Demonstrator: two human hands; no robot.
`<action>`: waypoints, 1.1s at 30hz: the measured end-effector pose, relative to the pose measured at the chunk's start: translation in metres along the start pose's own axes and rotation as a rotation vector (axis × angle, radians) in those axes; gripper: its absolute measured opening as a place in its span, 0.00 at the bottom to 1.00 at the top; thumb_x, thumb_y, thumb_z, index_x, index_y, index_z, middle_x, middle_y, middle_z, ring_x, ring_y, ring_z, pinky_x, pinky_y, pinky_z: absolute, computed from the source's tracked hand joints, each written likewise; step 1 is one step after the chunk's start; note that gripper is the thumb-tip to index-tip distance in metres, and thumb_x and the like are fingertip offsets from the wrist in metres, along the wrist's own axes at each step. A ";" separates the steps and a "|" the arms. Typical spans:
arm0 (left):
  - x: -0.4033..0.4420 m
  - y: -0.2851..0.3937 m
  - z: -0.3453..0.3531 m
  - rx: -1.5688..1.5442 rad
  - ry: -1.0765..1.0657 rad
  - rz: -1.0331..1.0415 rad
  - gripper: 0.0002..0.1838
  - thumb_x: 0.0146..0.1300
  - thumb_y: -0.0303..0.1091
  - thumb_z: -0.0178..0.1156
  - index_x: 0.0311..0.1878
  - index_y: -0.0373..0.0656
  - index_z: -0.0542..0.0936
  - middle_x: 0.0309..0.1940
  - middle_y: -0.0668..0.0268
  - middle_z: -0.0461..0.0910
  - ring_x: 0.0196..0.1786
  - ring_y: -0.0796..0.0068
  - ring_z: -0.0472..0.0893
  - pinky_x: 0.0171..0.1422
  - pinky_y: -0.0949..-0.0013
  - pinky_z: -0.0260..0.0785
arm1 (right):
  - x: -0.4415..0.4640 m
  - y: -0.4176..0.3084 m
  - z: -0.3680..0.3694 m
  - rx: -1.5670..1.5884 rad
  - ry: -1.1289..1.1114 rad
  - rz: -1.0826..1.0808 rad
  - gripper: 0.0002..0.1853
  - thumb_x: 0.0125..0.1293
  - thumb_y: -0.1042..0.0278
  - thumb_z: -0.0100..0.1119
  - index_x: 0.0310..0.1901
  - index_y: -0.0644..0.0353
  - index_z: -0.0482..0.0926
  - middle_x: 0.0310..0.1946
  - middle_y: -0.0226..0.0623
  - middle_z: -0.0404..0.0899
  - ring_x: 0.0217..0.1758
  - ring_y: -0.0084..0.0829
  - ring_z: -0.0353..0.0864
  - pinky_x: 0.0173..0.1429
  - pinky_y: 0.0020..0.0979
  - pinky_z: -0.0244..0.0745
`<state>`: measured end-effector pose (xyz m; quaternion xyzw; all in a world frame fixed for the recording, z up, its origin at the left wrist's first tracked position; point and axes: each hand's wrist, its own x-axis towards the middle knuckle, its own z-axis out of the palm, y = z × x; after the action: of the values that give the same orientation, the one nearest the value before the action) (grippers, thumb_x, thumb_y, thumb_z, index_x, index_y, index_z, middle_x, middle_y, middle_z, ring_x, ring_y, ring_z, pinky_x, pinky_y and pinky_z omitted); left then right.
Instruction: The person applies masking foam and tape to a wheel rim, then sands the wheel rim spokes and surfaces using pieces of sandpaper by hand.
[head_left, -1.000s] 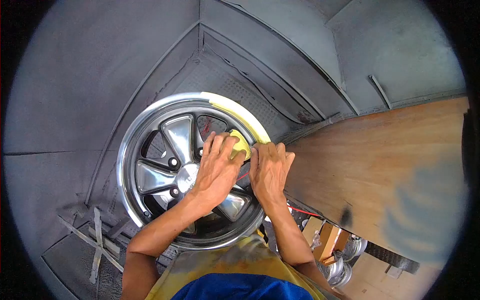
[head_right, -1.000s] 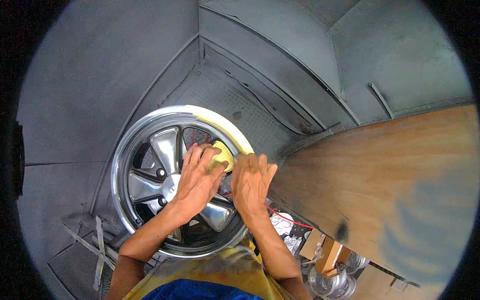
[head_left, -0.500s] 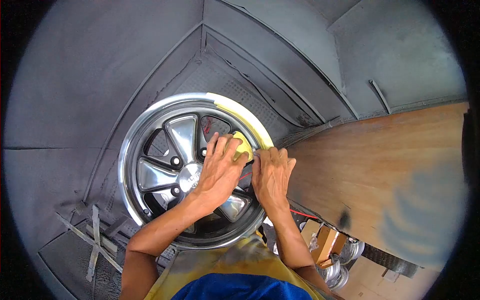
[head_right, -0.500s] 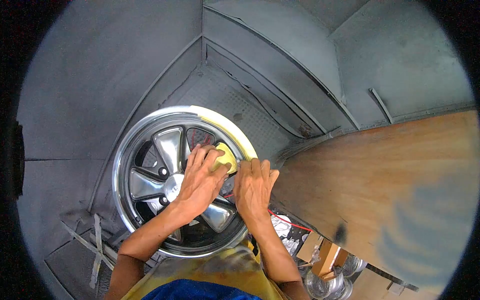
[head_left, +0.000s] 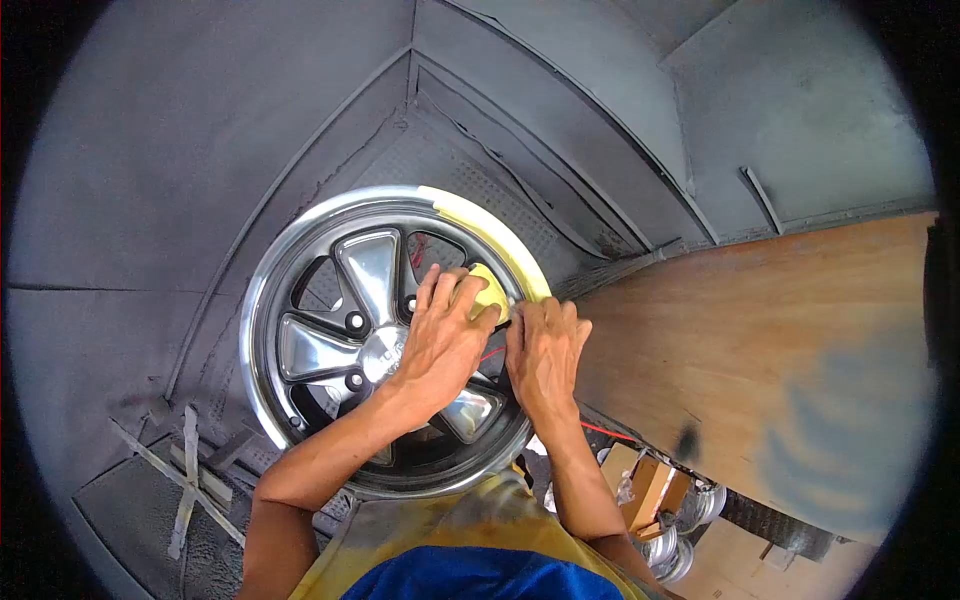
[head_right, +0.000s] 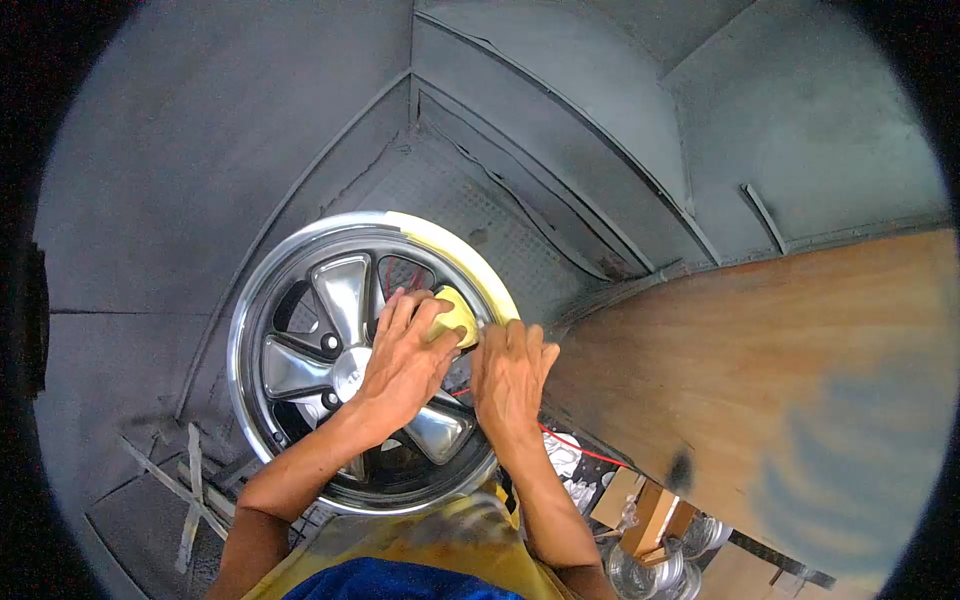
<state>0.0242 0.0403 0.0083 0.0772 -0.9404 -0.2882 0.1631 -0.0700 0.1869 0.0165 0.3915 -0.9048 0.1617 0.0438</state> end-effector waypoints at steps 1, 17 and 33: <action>0.000 -0.001 0.000 0.001 0.005 -0.005 0.15 0.64 0.27 0.74 0.54 0.39 0.93 0.64 0.53 0.79 0.75 0.46 0.75 0.88 0.31 0.62 | 0.001 0.000 0.000 0.000 -0.002 -0.007 0.04 0.71 0.72 0.71 0.42 0.59 0.83 0.42 0.43 0.77 0.49 0.47 0.75 0.54 0.49 0.63; 0.001 0.001 0.001 0.013 0.004 0.004 0.16 0.64 0.27 0.74 0.55 0.41 0.93 0.65 0.54 0.80 0.75 0.46 0.75 0.89 0.31 0.61 | 0.009 0.002 0.000 0.019 0.016 -0.036 0.03 0.72 0.71 0.70 0.42 0.59 0.85 0.42 0.44 0.78 0.49 0.47 0.76 0.54 0.49 0.64; 0.000 0.001 0.005 -0.002 0.017 -0.009 0.15 0.63 0.26 0.75 0.54 0.40 0.93 0.65 0.55 0.79 0.76 0.46 0.74 0.88 0.31 0.61 | 0.017 0.004 -0.001 0.038 -0.013 -0.067 0.02 0.70 0.73 0.69 0.41 0.60 0.85 0.42 0.44 0.79 0.50 0.48 0.77 0.54 0.49 0.64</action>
<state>0.0227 0.0432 0.0049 0.0838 -0.9383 -0.2893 0.1699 -0.0847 0.1786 0.0197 0.4235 -0.8882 0.1747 0.0359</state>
